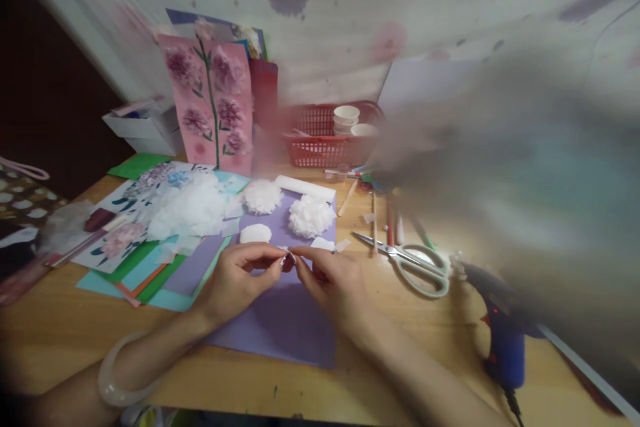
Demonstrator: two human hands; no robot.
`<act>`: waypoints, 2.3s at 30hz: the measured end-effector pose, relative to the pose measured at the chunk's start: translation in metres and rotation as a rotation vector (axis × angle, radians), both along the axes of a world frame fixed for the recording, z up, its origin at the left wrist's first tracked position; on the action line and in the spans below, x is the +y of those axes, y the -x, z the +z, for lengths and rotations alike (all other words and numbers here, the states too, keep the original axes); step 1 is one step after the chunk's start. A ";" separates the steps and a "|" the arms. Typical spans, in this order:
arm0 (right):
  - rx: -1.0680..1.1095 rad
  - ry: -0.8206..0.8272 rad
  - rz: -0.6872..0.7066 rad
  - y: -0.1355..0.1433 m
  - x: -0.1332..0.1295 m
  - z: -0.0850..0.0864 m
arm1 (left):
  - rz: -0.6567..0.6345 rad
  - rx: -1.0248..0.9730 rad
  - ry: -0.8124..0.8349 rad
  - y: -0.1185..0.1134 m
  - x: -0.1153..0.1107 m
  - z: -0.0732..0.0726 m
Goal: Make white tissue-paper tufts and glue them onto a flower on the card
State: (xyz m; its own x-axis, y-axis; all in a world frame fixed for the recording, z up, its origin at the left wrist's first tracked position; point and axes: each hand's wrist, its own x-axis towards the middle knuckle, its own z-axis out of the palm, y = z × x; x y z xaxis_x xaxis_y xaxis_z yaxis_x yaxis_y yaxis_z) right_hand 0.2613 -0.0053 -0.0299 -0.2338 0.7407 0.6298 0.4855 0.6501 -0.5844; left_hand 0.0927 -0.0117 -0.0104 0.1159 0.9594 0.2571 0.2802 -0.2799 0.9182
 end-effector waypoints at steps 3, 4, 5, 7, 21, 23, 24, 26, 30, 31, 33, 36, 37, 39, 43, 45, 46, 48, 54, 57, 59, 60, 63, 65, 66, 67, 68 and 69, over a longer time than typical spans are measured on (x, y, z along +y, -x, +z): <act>-0.007 0.011 0.008 -0.001 0.000 0.002 | -0.004 -0.023 0.025 -0.001 0.000 0.000; 0.001 0.025 0.003 -0.001 0.000 0.002 | -0.005 -0.027 0.039 -0.001 0.000 0.000; 0.015 0.043 -0.007 -0.001 0.000 0.002 | -0.005 -0.030 0.053 -0.001 0.000 0.001; 0.050 0.097 -0.042 -0.001 0.001 0.002 | -0.001 -0.034 0.078 -0.001 0.000 0.001; 0.459 0.543 -0.209 -0.005 0.015 0.003 | -0.020 -0.183 0.240 0.002 0.004 -0.001; 0.534 0.602 -0.218 -0.007 0.018 0.003 | -0.026 -0.202 0.223 0.003 0.006 -0.002; 0.574 0.631 -0.217 -0.008 0.019 0.004 | -0.035 -0.218 0.203 0.004 0.007 -0.003; 0.646 0.687 -0.201 -0.009 0.022 0.004 | -0.073 -0.264 0.164 0.007 0.011 -0.006; 0.577 0.838 0.001 -0.006 0.023 0.004 | -0.180 -0.356 0.193 0.010 0.016 -0.011; 0.542 0.851 0.052 -0.005 0.022 0.004 | -0.210 -0.359 0.228 0.009 0.016 -0.012; 0.505 0.824 0.122 -0.001 0.019 0.003 | -0.226 -0.330 0.293 0.007 0.016 -0.012; 0.514 0.775 0.142 0.002 0.017 0.002 | -0.032 -0.247 0.279 0.006 0.021 -0.013; 0.532 0.787 0.132 0.002 0.017 0.002 | 0.068 -0.226 0.240 0.009 0.026 -0.013; 0.607 0.849 0.110 0.000 0.017 0.004 | 0.240 -0.197 0.157 0.024 0.039 -0.011; 0.870 1.012 0.190 -0.003 0.020 0.008 | 0.623 -0.082 -0.050 0.066 0.062 -0.001; 1.045 1.082 0.238 -0.004 0.021 0.011 | 0.764 -0.016 -0.122 0.078 0.065 0.002; 1.133 1.122 0.258 -0.004 0.022 0.012 | 0.821 0.030 -0.158 0.079 0.063 0.003; 1.280 1.212 0.296 -0.005 0.023 0.015 | 0.875 0.186 -0.271 0.070 0.057 0.002; 1.390 1.371 0.485 -0.004 0.024 0.016 | 0.235 0.473 -0.493 0.010 0.029 -0.005; 1.390 1.387 0.601 -0.002 0.021 0.014 | 0.030 0.504 -0.361 -0.012 0.017 -0.006; 1.356 1.404 0.643 0.001 0.019 0.012 | -0.016 0.495 -0.285 -0.017 0.012 -0.009; 1.333 1.408 0.660 0.002 0.018 0.011 | -0.026 0.480 -0.254 -0.018 0.011 -0.010; 1.258 1.410 0.707 0.006 0.014 0.008 | -0.033 0.372 -0.202 -0.013 0.011 -0.015; 1.211 1.427 0.724 0.008 0.013 0.008 | -0.030 0.258 -0.193 -0.008 0.012 -0.015; 1.195 1.434 0.727 0.008 0.013 0.008 | -0.019 0.204 -0.188 -0.005 0.013 -0.014; 1.186 1.438 0.726 0.008 0.013 0.008 | -0.007 0.162 -0.178 -0.003 0.013 -0.013; 1.181 1.437 0.722 0.007 0.013 0.008 | 0.004 0.136 -0.167 -0.001 0.014 -0.012; 1.178 1.437 0.717 0.007 0.014 0.008 | 0.010 0.130 -0.163 0.000 0.013 -0.011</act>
